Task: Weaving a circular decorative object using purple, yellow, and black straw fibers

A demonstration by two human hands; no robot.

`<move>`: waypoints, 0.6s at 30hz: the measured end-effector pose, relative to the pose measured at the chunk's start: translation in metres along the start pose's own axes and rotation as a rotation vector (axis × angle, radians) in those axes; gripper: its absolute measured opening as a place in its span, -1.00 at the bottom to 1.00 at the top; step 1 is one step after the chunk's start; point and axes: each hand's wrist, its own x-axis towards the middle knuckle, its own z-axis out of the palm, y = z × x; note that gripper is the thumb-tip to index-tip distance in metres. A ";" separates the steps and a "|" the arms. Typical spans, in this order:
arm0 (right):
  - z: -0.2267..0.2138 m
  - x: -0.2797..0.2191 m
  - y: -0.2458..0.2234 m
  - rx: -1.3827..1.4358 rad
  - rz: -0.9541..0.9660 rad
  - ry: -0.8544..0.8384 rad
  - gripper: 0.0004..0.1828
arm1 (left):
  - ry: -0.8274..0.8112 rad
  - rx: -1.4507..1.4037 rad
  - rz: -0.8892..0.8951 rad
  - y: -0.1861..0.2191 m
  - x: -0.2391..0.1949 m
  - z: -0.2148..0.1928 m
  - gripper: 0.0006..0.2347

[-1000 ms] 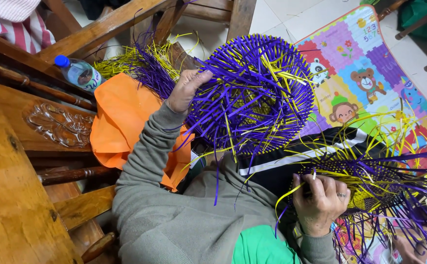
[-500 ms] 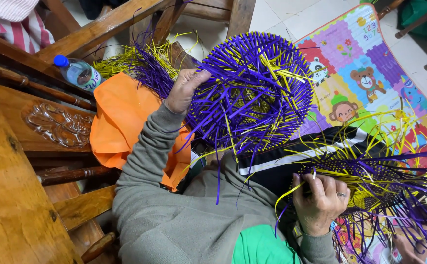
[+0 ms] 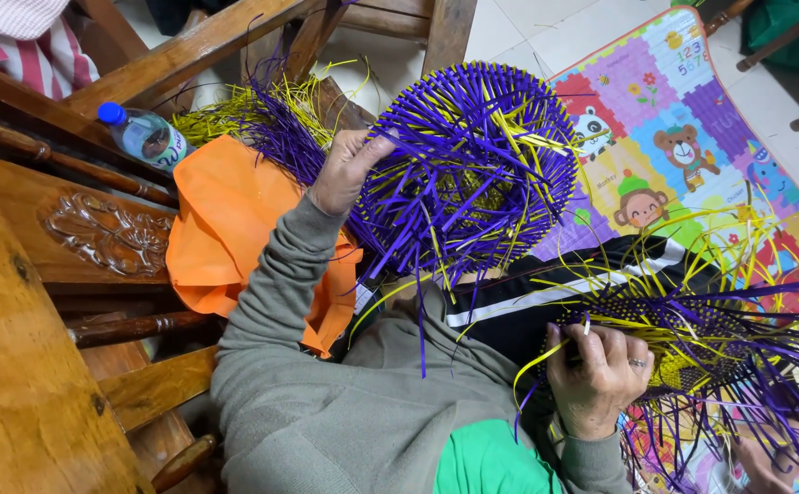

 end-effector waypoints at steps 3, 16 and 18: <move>0.000 0.000 0.000 0.020 -0.009 -0.001 -0.80 | -0.015 0.092 0.039 0.003 0.000 0.001 -0.82; 0.000 0.001 -0.001 0.014 -0.007 0.005 -0.79 | 0.038 0.165 0.113 -0.013 0.005 -0.008 -0.80; 0.000 0.001 -0.001 0.012 -0.009 0.009 -0.79 | 0.047 0.172 0.114 -0.013 0.005 -0.008 -0.80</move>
